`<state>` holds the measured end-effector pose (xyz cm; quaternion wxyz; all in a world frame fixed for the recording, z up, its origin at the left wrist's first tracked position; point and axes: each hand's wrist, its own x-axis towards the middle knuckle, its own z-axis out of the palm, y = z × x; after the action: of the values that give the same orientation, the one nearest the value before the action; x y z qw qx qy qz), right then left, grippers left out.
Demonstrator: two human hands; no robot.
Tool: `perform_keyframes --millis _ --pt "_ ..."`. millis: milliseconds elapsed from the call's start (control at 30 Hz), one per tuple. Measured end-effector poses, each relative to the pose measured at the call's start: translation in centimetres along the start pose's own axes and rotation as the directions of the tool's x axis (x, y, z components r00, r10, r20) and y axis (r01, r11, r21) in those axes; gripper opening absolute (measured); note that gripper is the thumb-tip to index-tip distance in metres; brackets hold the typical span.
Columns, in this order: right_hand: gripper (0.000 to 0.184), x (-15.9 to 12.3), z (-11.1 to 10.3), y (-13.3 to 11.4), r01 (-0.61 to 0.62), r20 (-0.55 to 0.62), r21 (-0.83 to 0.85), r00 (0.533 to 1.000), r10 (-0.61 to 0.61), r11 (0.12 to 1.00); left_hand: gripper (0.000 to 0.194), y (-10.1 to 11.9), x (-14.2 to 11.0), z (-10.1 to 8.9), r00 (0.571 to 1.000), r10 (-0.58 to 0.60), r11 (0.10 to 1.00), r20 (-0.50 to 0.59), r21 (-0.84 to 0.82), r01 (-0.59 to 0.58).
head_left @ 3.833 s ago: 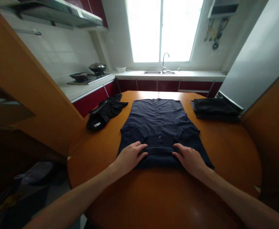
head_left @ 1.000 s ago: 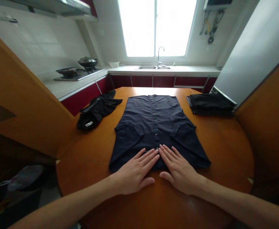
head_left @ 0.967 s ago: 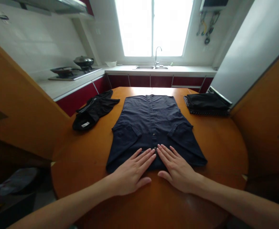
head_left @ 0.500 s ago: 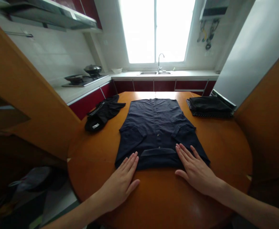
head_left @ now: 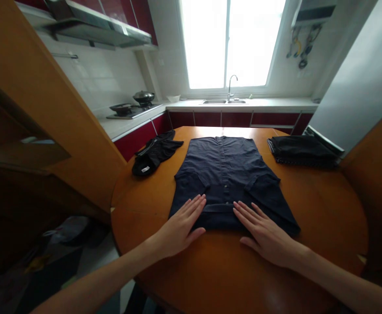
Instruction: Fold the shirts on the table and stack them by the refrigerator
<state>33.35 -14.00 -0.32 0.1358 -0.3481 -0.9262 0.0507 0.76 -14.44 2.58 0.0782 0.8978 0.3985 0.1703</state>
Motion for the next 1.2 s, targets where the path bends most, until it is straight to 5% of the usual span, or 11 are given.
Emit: perform_keyframes --millis 233,600,833,1000,1200 --pt "0.078 -1.9 0.6 0.8 -0.089 -0.016 -0.004 0.996 0.088 0.996 0.026 -1.3 -1.5 0.6 0.937 -0.348 0.923 -0.033 -0.186 0.336" --pt "0.086 -5.3 0.0 1.5 -0.154 0.035 -0.087 0.987 0.157 0.984 0.016 -1.4 -3.3 0.5 0.933 -0.353 0.915 -0.069 -0.236 0.329" --pt "0.083 -5.0 -1.1 1.4 -0.158 0.017 -0.043 0.987 0.159 0.986 0.042 -0.3 -1.9 0.0 0.980 -0.156 0.988 -0.121 -0.009 0.156" --pt "0.078 -2.2 -2.3 0.8 -0.026 0.031 0.055 0.999 0.025 0.998 0.070 1.2 1.0 0.3 0.978 0.140 0.985 0.156 0.082 -0.154" --pt "0.079 0.2 -1.3 1.0 0.000 0.122 0.126 0.992 -0.015 0.992 0.083 1.0 2.7 2.6 0.967 0.129 0.986 0.220 0.078 -0.149"
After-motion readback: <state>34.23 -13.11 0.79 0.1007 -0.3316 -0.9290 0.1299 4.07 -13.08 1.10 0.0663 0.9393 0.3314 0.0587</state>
